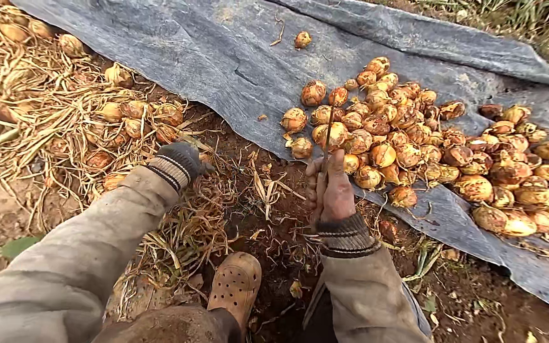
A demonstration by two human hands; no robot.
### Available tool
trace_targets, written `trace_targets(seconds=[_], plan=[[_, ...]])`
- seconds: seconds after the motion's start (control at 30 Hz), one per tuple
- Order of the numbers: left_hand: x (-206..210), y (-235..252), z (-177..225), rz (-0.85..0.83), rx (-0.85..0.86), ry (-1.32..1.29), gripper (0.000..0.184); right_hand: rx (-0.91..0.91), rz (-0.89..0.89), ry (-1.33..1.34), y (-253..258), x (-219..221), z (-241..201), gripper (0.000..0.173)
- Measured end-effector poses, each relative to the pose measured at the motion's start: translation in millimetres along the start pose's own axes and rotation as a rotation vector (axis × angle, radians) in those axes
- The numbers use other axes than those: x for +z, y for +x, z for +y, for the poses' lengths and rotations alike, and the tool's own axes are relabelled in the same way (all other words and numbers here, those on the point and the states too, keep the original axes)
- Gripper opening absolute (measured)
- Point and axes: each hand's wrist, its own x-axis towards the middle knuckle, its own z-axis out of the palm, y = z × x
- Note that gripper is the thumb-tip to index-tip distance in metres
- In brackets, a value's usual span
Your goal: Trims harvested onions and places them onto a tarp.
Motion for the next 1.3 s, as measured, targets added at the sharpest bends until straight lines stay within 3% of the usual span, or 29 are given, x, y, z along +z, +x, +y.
trace_targets(seconds=[0.07,0.13,0.23,0.33,0.47,0.6,0.7,0.77,0.83,0.93,1.03,1.07,1.17,1.23,1.3], plan=[[11,-4,-4,-0.12,-0.078,0.047,0.061,0.116,0.028,0.039,4,1,10,0.068],[-2,-12,-1,-0.352,-0.164,0.037,0.05,0.253,-0.021,0.013,-2,13,35,0.065],[49,-21,-34,0.154,0.046,-0.037,0.031,0.325,-0.175,-0.197,-19,33,71,0.069],[70,-52,-45,0.456,0.324,-0.436,0.011,0.284,-0.326,-0.47,-32,48,84,0.07],[67,-123,-15,0.417,0.395,-0.976,0.016,0.07,-0.477,-0.456,-50,61,77,0.078],[54,-163,-5,0.204,0.609,-1.102,0.037,-0.138,-0.394,-0.089,-72,65,74,0.072],[54,-172,-1,0.204,0.697,-1.091,0.045,-0.152,-0.353,-0.108,-79,61,70,0.077],[57,-169,0,0.374,0.748,-1.0,0.044,-0.102,-0.335,-0.093,-81,62,74,0.077],[54,-164,-4,0.555,0.785,-0.752,0.045,-0.006,-0.338,-0.071,-80,63,75,0.072],[51,-158,-8,0.718,0.625,-0.467,0.043,0.043,-0.293,-0.059,-78,64,74,0.064],[44,-143,-18,0.573,0.175,-0.471,0.045,0.018,-0.232,-0.157,-75,61,80,0.064],[42,-138,-22,0.528,0.108,-0.5,0.047,0.04,-0.253,-0.288,-71,60,85,0.069],[26,-139,-13,0.376,0.355,-0.463,0.037,0.202,-0.549,-0.757,-52,63,94,0.079],[15,-144,11,0.147,0.534,-0.327,0.031,0.266,-0.511,-0.665,-51,70,101,0.071],[8,-138,38,-0.052,0.579,-0.215,0.03,0.345,-0.316,-0.294,-48,72,98,0.066]])
